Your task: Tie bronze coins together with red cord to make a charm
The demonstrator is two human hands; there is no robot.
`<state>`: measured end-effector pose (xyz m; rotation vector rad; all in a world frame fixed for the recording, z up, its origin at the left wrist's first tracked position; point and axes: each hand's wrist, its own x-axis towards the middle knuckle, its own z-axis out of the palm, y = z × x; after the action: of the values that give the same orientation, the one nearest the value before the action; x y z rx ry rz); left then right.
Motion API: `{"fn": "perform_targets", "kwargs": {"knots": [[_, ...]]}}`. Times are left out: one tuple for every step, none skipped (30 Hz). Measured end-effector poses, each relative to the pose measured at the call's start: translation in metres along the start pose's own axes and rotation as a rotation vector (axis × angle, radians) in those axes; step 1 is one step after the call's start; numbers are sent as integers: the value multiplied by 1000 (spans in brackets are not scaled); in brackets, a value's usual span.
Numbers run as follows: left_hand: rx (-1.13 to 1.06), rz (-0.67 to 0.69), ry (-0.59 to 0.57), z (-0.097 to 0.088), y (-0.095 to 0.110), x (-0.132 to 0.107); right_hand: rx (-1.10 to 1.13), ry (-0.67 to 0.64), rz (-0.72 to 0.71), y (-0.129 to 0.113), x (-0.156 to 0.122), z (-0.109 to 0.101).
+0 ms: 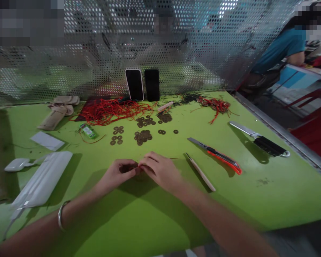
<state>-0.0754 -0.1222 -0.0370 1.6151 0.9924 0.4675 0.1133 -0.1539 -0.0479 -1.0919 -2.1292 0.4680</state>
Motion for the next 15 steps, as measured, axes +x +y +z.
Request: {"fn": "perform_targets", "kwargs": {"knots": [[-2, -3, 2, 0, 1, 0, -21, 4, 6, 0, 0, 0], [2, -5, -1, 1, 2, 0, -41, 8, 15, 1, -1, 0], [7, -7, -8, 1, 3, 1, -59, 12, 26, 1, -1, 0], [10, -9, -19, 1, 3, 1, -71, 20, 39, 1, -1, 1], [10, -10, -29, 1, 4, 1, -79, 33, 51, 1, -1, 1], [8, -12, -34, 1, 4, 1, -82, 47, 60, 1, -1, 1], [2, -14, -33, 1, 3, 1, -81, 57, 63, 1, -1, 0], [-8, -15, -25, 1, 3, 2, -82, 59, 56, 0, -1, 0], [-17, -14, -18, 1, 3, 2, -88, 56, 43, 0, -1, 0], [-23, -11, -10, 0, 2, 2, -97, 47, 27, -1, -1, -1], [-24, -7, -2, 0, 2, 2, -105, 38, 13, -2, -1, -1], [-24, -4, 3, 0, 2, 2, -112, 31, 2, -3, -1, -1], [-25, -1, 6, -1, 2, 1, -118, 31, -4, -3, -1, -1], [-29, -2, 9, -1, 3, 1, -123, 35, -7, -3, -1, -1], [-34, -6, 9, -1, 3, 1, -128, 40, -6, -3, -1, -1]]}}
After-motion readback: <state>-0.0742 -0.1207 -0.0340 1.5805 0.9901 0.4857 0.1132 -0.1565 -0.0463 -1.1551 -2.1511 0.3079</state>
